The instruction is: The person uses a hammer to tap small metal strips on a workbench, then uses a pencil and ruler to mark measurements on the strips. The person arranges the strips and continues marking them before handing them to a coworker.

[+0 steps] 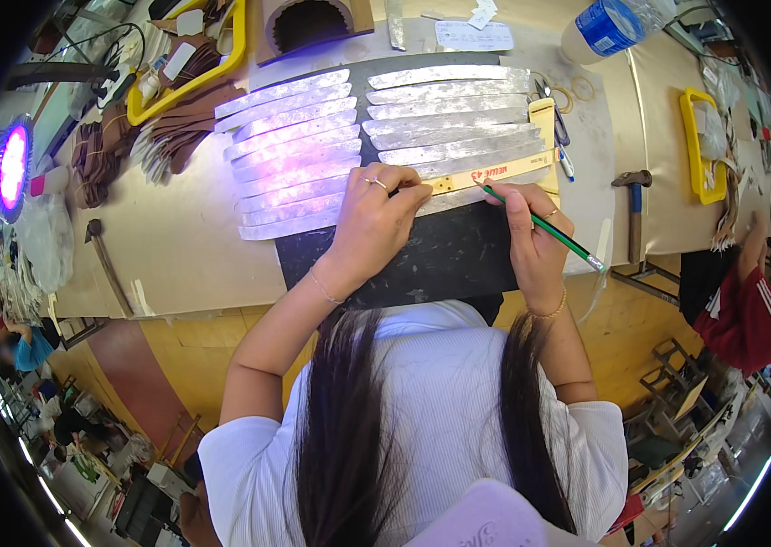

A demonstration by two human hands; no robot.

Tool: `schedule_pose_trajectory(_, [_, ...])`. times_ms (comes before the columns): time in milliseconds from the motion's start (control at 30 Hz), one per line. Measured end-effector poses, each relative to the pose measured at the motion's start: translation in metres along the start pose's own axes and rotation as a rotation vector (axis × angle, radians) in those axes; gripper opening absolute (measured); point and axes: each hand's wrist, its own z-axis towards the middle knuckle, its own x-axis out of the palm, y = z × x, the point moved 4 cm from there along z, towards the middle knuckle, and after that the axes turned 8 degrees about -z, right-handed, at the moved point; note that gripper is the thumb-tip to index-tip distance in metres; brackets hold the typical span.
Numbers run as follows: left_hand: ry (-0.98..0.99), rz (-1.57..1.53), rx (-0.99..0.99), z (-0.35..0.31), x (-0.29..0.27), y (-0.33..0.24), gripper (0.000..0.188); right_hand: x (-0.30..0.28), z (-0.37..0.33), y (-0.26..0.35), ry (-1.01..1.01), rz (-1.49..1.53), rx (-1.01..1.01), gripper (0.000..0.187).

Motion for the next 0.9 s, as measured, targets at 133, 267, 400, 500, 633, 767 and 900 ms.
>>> schedule_pose_trajectory(133, [0.008, 0.006, 0.003, 0.001, 0.002, 0.001, 0.016, 0.003, 0.0, -0.004, -0.087, 0.045, -0.053, 0.018])
schedule_pose_trajectory(267, [0.005, 0.005, 0.003, 0.001, 0.003, 0.004, 0.016, 0.005, 0.0, -0.006, -0.085, 0.039, -0.075, 0.018])
schedule_pose_trajectory(400, [-0.001, 0.01, 0.014, 0.003, 0.004, 0.006, 0.016, 0.007, 0.003, -0.008, -0.082, 0.041, -0.07, 0.018])
schedule_pose_trajectory(500, [-0.007, 0.011, 0.024, 0.003, 0.004, 0.006, 0.016, 0.008, 0.003, -0.007, -0.078, 0.03, -0.074, 0.018])
schedule_pose_trajectory(633, [-0.008, 0.02, 0.038, 0.003, 0.005, 0.006, 0.016, 0.01, 0.004, -0.008, -0.08, 0.003, -0.084, 0.019])
schedule_pose_trajectory(767, [-0.013, 0.038, 0.043, 0.003, 0.005, 0.006, 0.017, 0.012, 0.005, -0.006, -0.051, -0.029, -0.085, 0.016])
schedule_pose_trajectory(900, [-0.007, 0.055, 0.039, 0.003, 0.006, 0.005, 0.017, 0.023, 0.005, -0.011, -0.044, -0.027, -0.124, 0.013])
